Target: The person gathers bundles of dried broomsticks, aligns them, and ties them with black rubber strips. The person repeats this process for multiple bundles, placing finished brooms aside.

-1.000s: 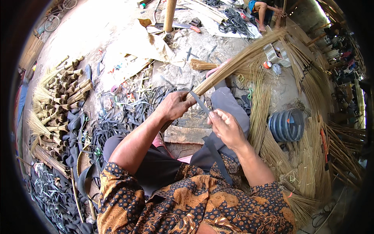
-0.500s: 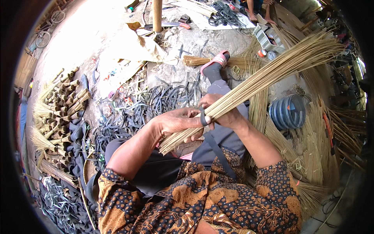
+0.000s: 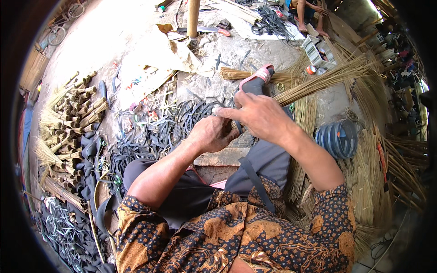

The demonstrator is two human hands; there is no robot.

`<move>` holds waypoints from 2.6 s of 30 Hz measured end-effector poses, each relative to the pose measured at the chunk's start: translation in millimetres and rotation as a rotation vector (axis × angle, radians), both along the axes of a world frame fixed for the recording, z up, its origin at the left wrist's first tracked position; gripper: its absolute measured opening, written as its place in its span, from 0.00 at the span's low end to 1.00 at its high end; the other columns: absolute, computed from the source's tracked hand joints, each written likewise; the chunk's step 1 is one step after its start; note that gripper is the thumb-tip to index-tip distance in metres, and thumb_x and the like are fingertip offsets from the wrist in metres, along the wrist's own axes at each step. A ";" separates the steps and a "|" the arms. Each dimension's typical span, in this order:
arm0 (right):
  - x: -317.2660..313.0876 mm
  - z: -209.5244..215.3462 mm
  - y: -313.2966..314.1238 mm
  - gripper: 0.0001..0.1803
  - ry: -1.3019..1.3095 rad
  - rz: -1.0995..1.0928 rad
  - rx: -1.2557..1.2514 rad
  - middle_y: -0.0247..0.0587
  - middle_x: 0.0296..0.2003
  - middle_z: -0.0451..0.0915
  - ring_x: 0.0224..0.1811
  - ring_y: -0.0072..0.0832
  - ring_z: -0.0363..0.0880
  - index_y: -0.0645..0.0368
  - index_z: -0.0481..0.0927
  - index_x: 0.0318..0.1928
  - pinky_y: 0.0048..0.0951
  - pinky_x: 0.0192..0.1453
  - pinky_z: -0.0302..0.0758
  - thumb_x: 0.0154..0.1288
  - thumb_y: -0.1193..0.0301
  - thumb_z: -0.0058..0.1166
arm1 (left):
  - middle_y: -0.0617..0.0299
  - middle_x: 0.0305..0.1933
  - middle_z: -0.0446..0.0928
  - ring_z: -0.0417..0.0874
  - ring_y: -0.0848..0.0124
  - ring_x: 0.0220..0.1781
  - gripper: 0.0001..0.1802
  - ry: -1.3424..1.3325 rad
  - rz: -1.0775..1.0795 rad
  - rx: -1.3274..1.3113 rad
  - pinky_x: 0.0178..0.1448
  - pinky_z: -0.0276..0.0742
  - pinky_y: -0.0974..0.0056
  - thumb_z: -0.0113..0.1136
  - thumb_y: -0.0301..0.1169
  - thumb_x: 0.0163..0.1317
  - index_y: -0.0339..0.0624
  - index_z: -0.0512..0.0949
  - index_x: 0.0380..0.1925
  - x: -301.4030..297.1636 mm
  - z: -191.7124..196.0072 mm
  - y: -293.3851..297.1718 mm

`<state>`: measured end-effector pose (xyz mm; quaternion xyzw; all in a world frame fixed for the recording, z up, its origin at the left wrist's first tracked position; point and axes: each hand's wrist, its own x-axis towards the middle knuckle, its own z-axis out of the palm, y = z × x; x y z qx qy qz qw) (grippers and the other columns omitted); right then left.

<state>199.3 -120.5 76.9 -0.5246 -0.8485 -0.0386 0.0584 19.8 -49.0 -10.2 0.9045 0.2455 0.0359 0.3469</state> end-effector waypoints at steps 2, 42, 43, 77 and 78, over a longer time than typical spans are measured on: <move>-0.3 -2.6 8.3 0.16 -0.061 0.053 0.001 0.43 0.46 0.78 0.47 0.41 0.85 0.48 0.84 0.53 0.40 0.47 0.84 0.65 0.73 0.56 | 0.45 0.31 0.82 0.84 0.42 0.36 0.26 -0.012 0.032 -0.024 0.41 0.77 0.45 0.60 0.52 0.72 0.35 0.77 0.37 -0.5 -2.7 -1.2; -26.8 -52.7 7.5 0.13 0.616 -0.476 0.507 0.48 0.37 0.72 0.37 0.49 0.80 0.60 0.73 0.42 0.47 0.38 0.79 0.60 0.78 0.63 | 0.65 0.26 0.77 0.75 0.79 0.21 0.17 -0.533 0.535 -0.748 0.23 0.69 0.69 0.58 0.39 0.77 0.36 0.76 0.53 22.4 29.2 17.0; -21.7 -49.7 10.3 0.13 0.563 -0.465 0.547 0.47 0.35 0.70 0.35 0.48 0.78 0.59 0.72 0.40 0.47 0.36 0.79 0.60 0.77 0.63 | 0.66 0.25 0.76 0.75 0.79 0.22 0.17 -0.498 0.484 -0.738 0.23 0.69 0.69 0.58 0.39 0.77 0.37 0.76 0.53 19.7 30.3 14.7; -22.8 -95.4 -77.1 0.12 2.138 0.109 -1.300 0.31 0.19 0.72 0.15 0.21 0.70 0.58 0.74 0.34 0.27 0.22 0.71 0.68 0.72 0.67 | 0.65 0.22 0.68 0.72 0.72 0.20 0.21 -1.054 -0.012 -1.277 0.28 0.75 0.63 0.70 0.42 0.70 0.42 0.71 0.47 36.5 69.7 6.7; -15.2 -103.8 -72.3 0.15 2.024 0.272 -1.286 0.33 0.21 0.76 0.18 0.22 0.75 0.61 0.76 0.38 0.28 0.23 0.74 0.69 0.66 0.68 | 0.64 0.22 0.71 0.74 0.71 0.21 0.22 -1.056 -0.024 -1.218 0.29 0.76 0.62 0.70 0.42 0.69 0.41 0.72 0.49 37.7 73.0 6.9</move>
